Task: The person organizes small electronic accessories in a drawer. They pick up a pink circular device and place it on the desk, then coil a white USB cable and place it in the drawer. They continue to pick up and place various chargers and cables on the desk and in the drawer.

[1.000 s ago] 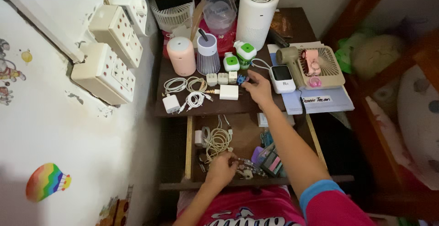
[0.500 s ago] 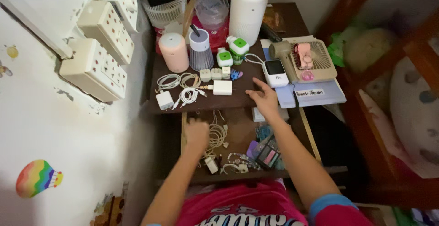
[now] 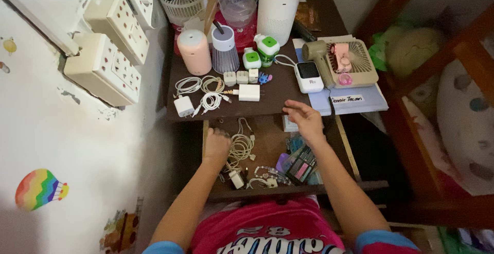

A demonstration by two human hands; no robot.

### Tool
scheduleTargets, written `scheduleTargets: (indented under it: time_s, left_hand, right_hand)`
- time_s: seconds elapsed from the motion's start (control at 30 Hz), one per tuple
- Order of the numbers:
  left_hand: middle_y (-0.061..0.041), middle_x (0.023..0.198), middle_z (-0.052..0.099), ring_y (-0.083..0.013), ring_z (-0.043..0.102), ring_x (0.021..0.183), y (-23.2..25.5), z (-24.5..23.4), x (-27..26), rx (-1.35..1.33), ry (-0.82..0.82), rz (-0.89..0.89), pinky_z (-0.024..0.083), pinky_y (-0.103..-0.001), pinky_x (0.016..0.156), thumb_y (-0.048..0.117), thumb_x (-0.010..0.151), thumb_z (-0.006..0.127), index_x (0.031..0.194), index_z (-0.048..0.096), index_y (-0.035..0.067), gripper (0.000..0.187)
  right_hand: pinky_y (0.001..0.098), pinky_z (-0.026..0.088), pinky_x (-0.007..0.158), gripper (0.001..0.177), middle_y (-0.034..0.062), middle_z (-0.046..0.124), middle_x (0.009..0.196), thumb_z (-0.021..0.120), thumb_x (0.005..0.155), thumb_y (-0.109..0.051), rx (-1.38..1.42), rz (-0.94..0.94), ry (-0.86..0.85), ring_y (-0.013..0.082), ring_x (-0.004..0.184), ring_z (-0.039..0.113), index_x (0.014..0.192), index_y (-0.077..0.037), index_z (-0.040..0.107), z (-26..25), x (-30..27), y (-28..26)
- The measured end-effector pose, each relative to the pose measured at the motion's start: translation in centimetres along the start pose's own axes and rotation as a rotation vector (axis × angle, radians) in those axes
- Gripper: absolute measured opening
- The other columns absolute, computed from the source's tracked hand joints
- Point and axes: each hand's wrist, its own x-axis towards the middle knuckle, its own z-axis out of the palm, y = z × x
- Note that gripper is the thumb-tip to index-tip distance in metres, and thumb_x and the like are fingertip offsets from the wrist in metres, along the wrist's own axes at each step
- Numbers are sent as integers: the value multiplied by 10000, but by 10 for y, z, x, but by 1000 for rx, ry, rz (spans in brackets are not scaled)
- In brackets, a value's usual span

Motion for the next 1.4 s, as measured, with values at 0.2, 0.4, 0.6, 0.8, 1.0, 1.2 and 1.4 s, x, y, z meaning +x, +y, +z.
scheduleTargets:
  time_s: [0.2, 0.4, 0.6, 0.8, 1.0, 1.2, 1.4]
  left_hand:
    - [-67, 1081, 715, -249, 621, 1062, 1, 13, -1, -26, 172, -7, 402, -434, 976, 196, 878, 622, 1065, 738, 117, 234]
    - [-87, 1094, 696, -259, 613, 1083, -3, -6, -16, -105, 220, -18, 435, -405, 952, 163, 883, 646, 1090, 704, 105, 223]
    - [-125, 1117, 657, -327, 613, 1035, -13, -57, -46, -478, 386, -102, 479, -447, 878, 119, 697, 825, 1355, 581, 62, 704]
    - [-143, 1204, 654, -369, 633, 1089, -6, -75, -68, -920, 595, -219, 527, -450, 885, 103, 688, 880, 1346, 573, 60, 727]
    - [-140, 1271, 652, -312, 673, 1109, 9, -96, -77, -1175, 565, -316, 550, -394, 917, 92, 742, 870, 1345, 572, 56, 674]
    - [-112, 1288, 640, -237, 728, 1076, 22, -90, -63, -1541, 632, -334, 608, -337, 840, 15, 770, 827, 1332, 582, 46, 614]
    - [-90, 1323, 619, -232, 722, 1076, 28, -83, -55, -1583, 568, -322, 645, -312, 848, -19, 764, 814, 1328, 601, 79, 610]
  right_hand:
    - [305, 564, 864, 293, 97, 722, 1263, 672, 976, -92, 141, -20, -7, 176, 1137, 705, 1261, -26, 699, 1, -3, 6]
    - [347, 610, 846, 304, 77, 604, 1462, 636, 935, -55, -122, -15, -90, 217, 1068, 730, 1232, -33, 695, 1, -31, 12]
    - [371, 585, 1003, 296, 131, 506, 1570, 623, 982, 53, 88, -270, -191, 245, 1240, 648, 1266, 11, 691, 2, -41, 33]
    - [287, 583, 887, 360, 82, 518, 1547, 608, 937, 41, -148, -158, -84, 157, 1112, 704, 1272, -61, 693, 18, -57, -1]
    - [275, 571, 834, 348, 56, 467, 1577, 663, 913, 10, -289, -184, -112, 128, 1016, 691, 1248, -74, 701, 22, -70, -17]
    - [297, 571, 917, 382, 98, 707, 1348, 704, 927, -78, -305, -63, -201, 132, 1119, 681, 1305, -130, 722, 25, -80, 42]
    - [368, 637, 819, 406, 153, 797, 1155, 702, 950, -209, -242, 266, -276, 221, 902, 740, 1354, -177, 700, 43, -90, 67]
